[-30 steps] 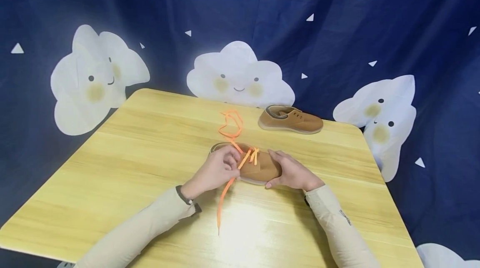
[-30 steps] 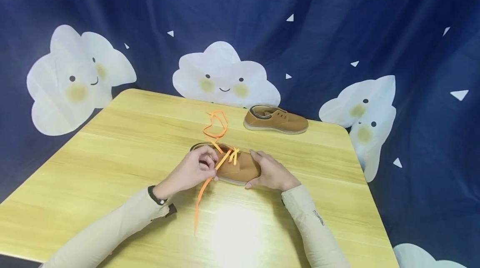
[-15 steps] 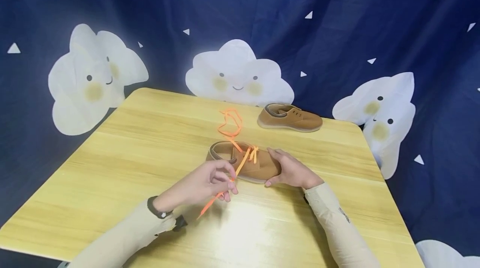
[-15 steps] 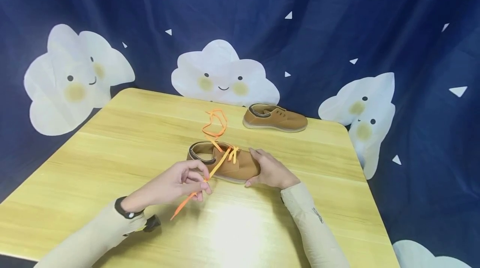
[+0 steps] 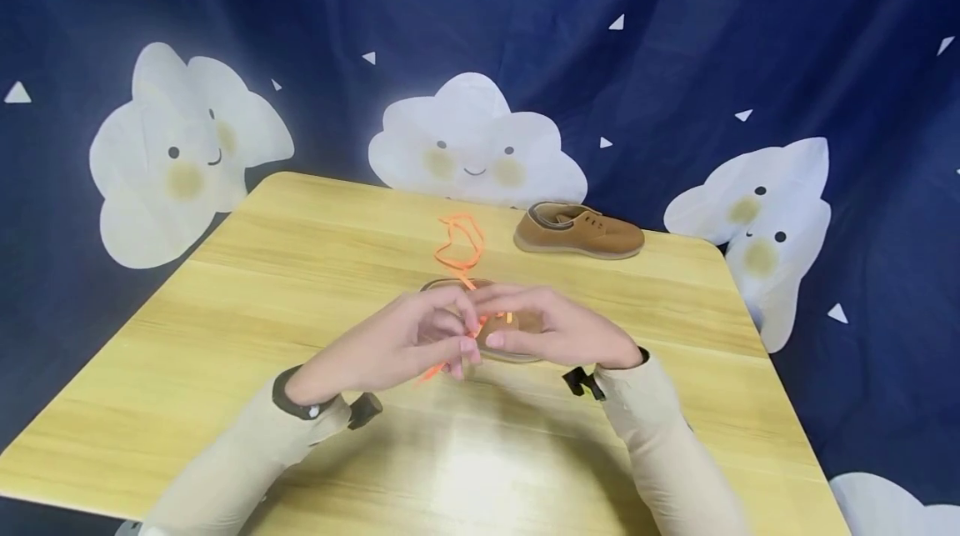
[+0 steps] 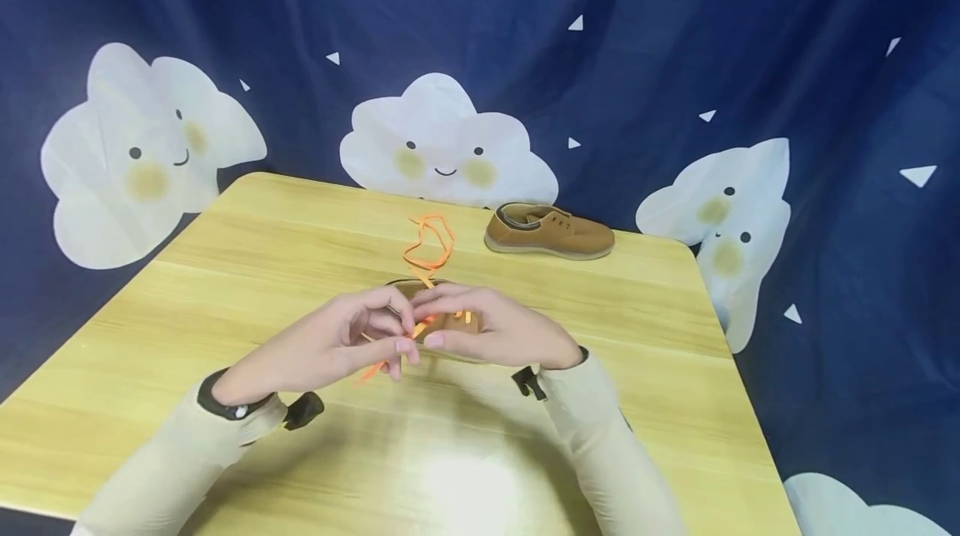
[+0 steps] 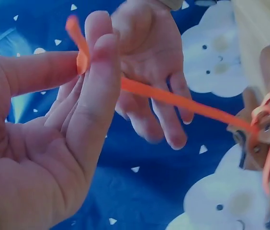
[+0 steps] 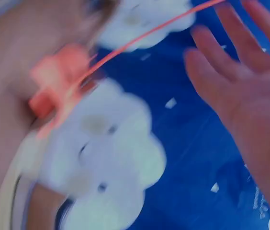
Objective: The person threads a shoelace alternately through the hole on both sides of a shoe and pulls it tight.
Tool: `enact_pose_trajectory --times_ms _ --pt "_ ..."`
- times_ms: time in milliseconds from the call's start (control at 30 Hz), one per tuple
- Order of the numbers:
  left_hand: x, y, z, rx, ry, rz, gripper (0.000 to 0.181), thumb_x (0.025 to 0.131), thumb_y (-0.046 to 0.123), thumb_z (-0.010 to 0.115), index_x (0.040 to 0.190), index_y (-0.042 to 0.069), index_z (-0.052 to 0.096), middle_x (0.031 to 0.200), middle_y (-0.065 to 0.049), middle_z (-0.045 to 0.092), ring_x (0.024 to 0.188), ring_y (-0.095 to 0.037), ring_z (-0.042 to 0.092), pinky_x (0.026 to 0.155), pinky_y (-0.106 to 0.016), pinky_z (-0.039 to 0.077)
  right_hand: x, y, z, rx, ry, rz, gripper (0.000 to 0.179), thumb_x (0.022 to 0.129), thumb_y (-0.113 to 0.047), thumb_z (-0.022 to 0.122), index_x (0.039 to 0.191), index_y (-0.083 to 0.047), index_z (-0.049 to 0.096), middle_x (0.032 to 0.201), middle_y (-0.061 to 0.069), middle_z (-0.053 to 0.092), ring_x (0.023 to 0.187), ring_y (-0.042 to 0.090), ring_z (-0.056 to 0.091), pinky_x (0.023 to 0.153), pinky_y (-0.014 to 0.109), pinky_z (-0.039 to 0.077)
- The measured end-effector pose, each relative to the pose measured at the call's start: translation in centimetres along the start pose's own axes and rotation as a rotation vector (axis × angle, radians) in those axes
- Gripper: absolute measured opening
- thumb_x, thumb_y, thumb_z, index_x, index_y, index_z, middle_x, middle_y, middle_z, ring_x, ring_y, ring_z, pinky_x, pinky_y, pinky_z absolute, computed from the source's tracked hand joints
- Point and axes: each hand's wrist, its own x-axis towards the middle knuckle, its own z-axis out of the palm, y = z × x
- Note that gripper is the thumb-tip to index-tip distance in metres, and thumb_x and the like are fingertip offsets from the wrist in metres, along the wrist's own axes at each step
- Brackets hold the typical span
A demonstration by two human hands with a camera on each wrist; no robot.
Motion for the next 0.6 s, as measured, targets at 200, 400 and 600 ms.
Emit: enact_pose_trajectory --times_ms 200,400,600 --pt "0.3 1.5 -1.1 0.106 -0.035 -0.01 0.013 0.103 0.01 0.062 0.112 0.011 0.054 0.088 -0.002 0.075 0.073 -0.013 0.071 0.072 -0.034 0.062 1.2 -0.8 0.0 0.205 0.011 0.011 0.013 0.1 -0.004 0.064 0.104 -0.013 0.073 0.101 0.01 0.071 0.099 0.018 0.063 0.094 0.03 0.052" --pt "1.1 2.3 -2.4 0.201 -0.038 -0.004 0.016 0.103 0.016 0.063 0.117 0.015 0.054 0.085 0.003 0.074 0.071 -0.013 0.07 0.072 -0.032 0.062 1.4 -1.1 0.0 0.267 0.071 -0.001 0.013 0.099 -0.002 0.065 0.106 -0.006 0.075 0.099 0.004 0.074 0.093 0.025 0.065 0.087 0.033 0.055" --pt "2.8 0.0 -5.0 0.324 0.253 -0.059 0.022 0.106 0.032 0.058 0.122 0.018 0.064 0.086 0.001 0.073 0.074 -0.017 0.069 0.069 -0.036 0.058 1.2 -1.1 -0.7 0.236 0.282 0.075 0.012 0.096 -0.005 0.069 0.104 0.001 0.076 0.082 -0.005 0.074 0.069 0.012 0.063 0.063 0.029 0.054"
